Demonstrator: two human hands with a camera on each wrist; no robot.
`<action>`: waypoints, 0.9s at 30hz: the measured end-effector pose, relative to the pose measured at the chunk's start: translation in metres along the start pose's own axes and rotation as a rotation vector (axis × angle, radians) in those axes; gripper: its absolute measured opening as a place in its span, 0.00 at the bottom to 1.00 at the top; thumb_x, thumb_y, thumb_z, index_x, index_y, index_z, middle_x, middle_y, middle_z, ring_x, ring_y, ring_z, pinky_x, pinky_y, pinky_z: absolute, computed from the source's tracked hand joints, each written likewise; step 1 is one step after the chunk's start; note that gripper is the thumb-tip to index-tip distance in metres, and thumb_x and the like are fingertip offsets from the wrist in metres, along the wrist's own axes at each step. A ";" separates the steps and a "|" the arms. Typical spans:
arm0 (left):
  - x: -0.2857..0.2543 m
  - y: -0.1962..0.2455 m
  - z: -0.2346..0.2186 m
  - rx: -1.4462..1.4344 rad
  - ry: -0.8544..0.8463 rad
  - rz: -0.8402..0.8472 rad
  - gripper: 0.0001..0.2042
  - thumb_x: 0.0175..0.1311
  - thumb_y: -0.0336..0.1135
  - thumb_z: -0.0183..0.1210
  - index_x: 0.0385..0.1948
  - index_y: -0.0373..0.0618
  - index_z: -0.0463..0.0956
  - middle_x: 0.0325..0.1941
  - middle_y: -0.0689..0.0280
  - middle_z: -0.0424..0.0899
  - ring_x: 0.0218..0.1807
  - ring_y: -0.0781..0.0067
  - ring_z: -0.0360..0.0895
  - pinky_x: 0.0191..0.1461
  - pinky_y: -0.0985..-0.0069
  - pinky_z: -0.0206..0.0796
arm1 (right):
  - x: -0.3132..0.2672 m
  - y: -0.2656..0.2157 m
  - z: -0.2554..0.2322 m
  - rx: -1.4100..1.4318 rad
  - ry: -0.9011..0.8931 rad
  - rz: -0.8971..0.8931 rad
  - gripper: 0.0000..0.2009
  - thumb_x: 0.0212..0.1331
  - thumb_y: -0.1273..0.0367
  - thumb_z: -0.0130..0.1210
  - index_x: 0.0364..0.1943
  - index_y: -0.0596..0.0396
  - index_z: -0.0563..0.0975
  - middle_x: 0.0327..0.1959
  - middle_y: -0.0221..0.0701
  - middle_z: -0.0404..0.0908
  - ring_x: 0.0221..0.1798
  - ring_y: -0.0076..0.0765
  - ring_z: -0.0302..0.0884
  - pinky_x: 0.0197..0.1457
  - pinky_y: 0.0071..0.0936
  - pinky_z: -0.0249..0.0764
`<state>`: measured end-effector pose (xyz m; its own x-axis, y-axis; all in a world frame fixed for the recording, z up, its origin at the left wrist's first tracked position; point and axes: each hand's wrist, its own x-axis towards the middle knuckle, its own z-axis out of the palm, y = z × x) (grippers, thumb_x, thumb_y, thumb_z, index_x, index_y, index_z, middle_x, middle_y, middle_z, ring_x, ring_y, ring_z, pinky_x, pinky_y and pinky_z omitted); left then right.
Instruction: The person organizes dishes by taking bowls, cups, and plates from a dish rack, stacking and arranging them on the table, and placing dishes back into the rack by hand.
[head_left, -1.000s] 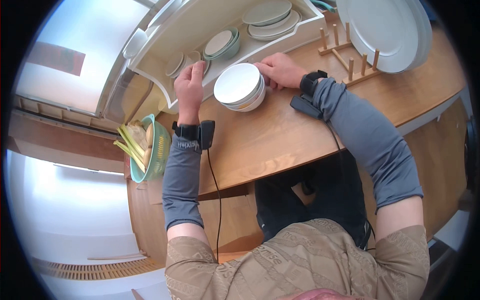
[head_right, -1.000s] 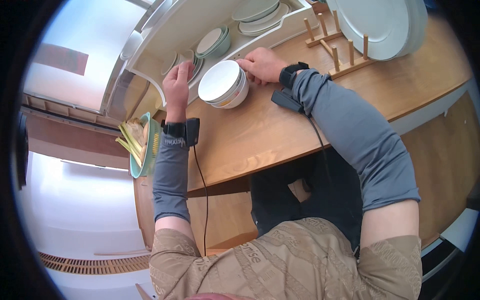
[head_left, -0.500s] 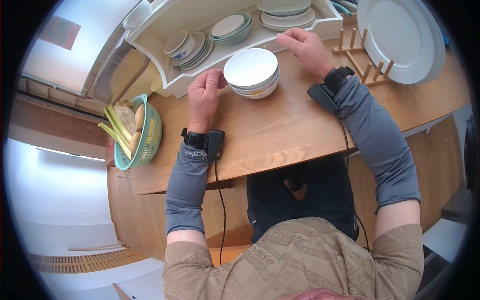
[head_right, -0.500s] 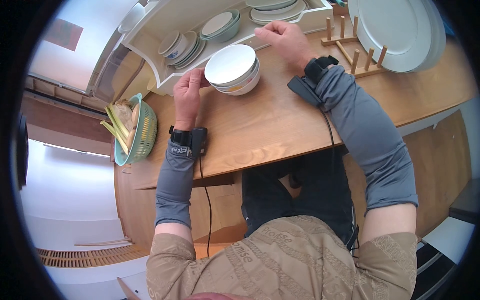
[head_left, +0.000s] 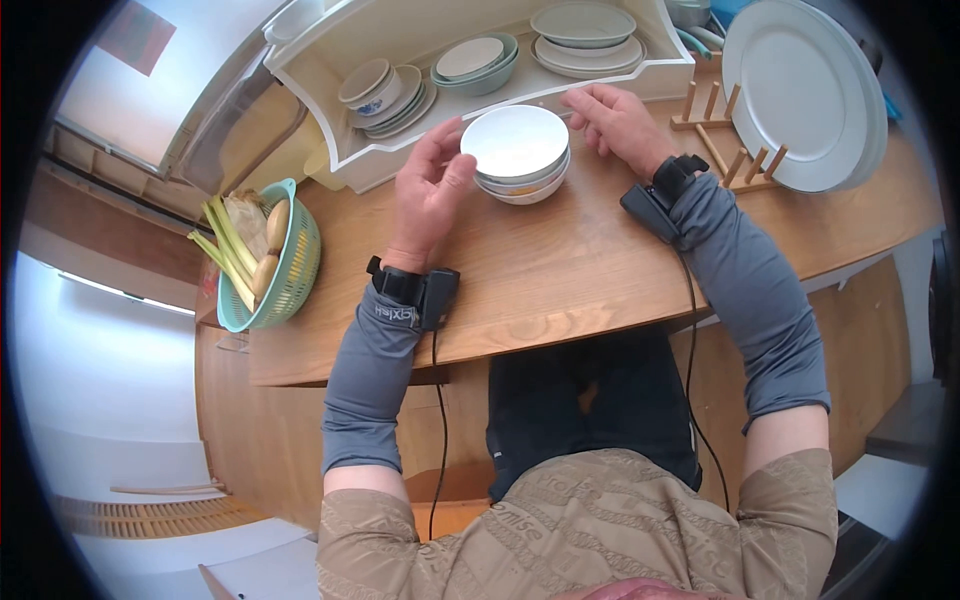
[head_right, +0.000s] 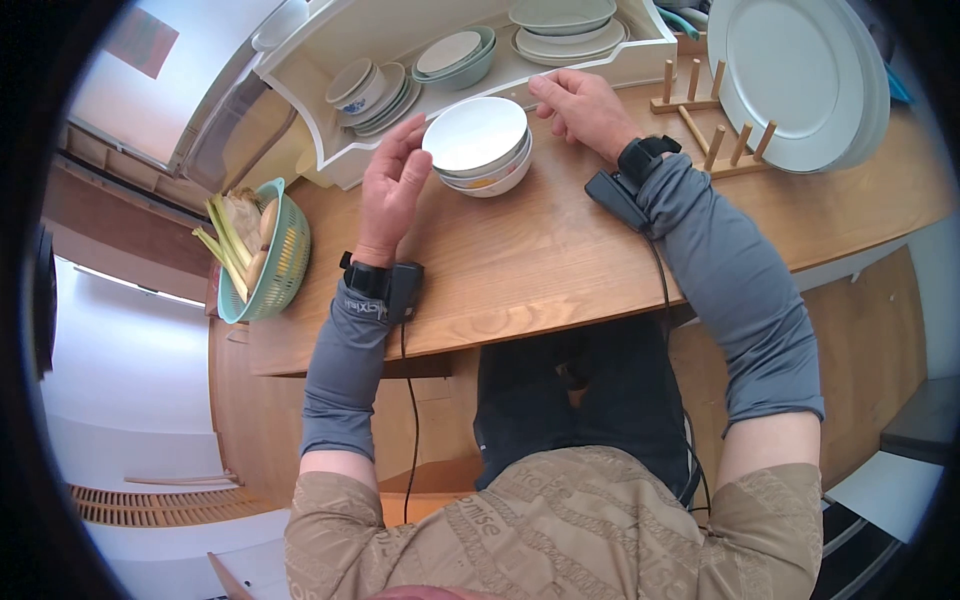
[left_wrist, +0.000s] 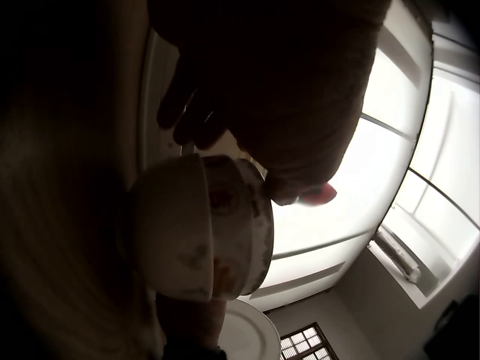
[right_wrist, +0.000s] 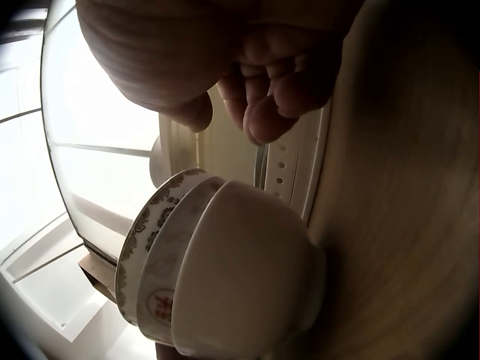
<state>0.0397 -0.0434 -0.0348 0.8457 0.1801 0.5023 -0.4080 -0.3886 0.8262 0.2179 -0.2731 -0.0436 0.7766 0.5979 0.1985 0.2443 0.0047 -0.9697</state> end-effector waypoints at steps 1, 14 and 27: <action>-0.001 0.003 0.002 -0.030 -0.077 0.018 0.30 0.70 0.45 0.64 0.68 0.38 0.68 0.64 0.58 0.78 0.60 0.69 0.77 0.66 0.69 0.70 | -0.001 -0.001 0.000 0.011 -0.007 -0.007 0.22 0.72 0.50 0.54 0.50 0.57 0.81 0.34 0.27 0.81 0.28 0.17 0.74 0.27 0.19 0.71; -0.002 0.003 -0.003 0.267 -0.226 0.117 0.18 0.58 0.39 0.74 0.45 0.42 0.78 0.61 0.58 0.79 0.63 0.66 0.76 0.70 0.69 0.65 | -0.001 0.004 0.004 0.028 -0.057 -0.015 0.26 0.74 0.47 0.49 0.46 0.58 0.83 0.30 0.27 0.79 0.24 0.17 0.72 0.24 0.19 0.70; -0.002 0.016 0.003 0.309 -0.163 0.158 0.16 0.54 0.39 0.75 0.36 0.42 0.78 0.59 0.50 0.82 0.62 0.52 0.78 0.66 0.65 0.67 | -0.001 0.008 0.006 -0.088 -0.101 0.034 0.25 0.74 0.48 0.49 0.48 0.59 0.83 0.31 0.28 0.80 0.25 0.18 0.73 0.25 0.20 0.71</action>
<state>0.0325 -0.0527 -0.0233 0.8345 -0.0398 0.5496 -0.4356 -0.6585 0.6137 0.2157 -0.2692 -0.0519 0.7242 0.6740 0.1458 0.2718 -0.0847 -0.9586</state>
